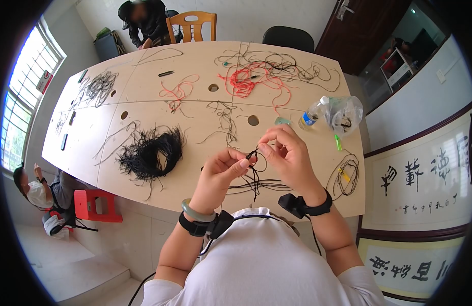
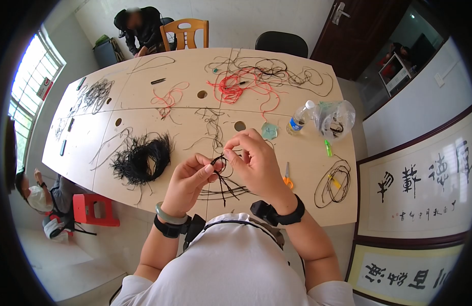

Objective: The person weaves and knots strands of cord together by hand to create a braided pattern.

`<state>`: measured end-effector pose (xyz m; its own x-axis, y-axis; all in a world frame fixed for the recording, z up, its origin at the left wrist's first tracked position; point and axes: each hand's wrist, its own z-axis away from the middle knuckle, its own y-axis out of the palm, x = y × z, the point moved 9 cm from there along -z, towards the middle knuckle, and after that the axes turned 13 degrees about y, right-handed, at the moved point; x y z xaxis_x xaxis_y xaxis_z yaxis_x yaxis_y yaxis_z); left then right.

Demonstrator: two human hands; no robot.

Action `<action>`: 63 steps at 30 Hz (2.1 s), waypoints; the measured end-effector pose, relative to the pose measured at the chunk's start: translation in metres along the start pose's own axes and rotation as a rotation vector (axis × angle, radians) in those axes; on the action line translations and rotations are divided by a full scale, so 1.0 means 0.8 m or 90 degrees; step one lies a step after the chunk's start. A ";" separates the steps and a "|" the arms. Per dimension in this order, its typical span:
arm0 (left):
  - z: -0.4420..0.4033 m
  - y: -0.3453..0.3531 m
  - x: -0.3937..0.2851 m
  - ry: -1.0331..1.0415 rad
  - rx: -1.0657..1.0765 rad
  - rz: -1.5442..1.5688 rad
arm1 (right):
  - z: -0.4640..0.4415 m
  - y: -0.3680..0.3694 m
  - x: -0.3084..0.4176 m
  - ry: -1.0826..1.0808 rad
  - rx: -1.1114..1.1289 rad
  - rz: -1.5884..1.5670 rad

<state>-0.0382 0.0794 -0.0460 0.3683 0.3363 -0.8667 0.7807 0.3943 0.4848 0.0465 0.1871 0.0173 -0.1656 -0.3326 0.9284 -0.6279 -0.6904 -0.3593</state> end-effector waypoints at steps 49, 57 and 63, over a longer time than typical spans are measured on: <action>0.000 0.006 0.006 0.106 -0.078 -0.015 | 0.022 0.038 -0.051 0.068 -0.105 -0.190; 0.012 0.002 0.028 0.002 -0.168 0.046 | 0.021 0.032 -0.039 0.036 -0.143 -0.151; 0.013 0.010 0.054 -0.135 -0.179 0.351 | 0.017 0.033 -0.036 0.007 -0.166 -0.236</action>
<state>-0.0110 0.0885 -0.0809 0.7911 0.3886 -0.4725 0.2976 0.4303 0.8522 0.0445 0.1696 -0.0200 0.0998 -0.0854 0.9913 -0.8167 -0.5761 0.0326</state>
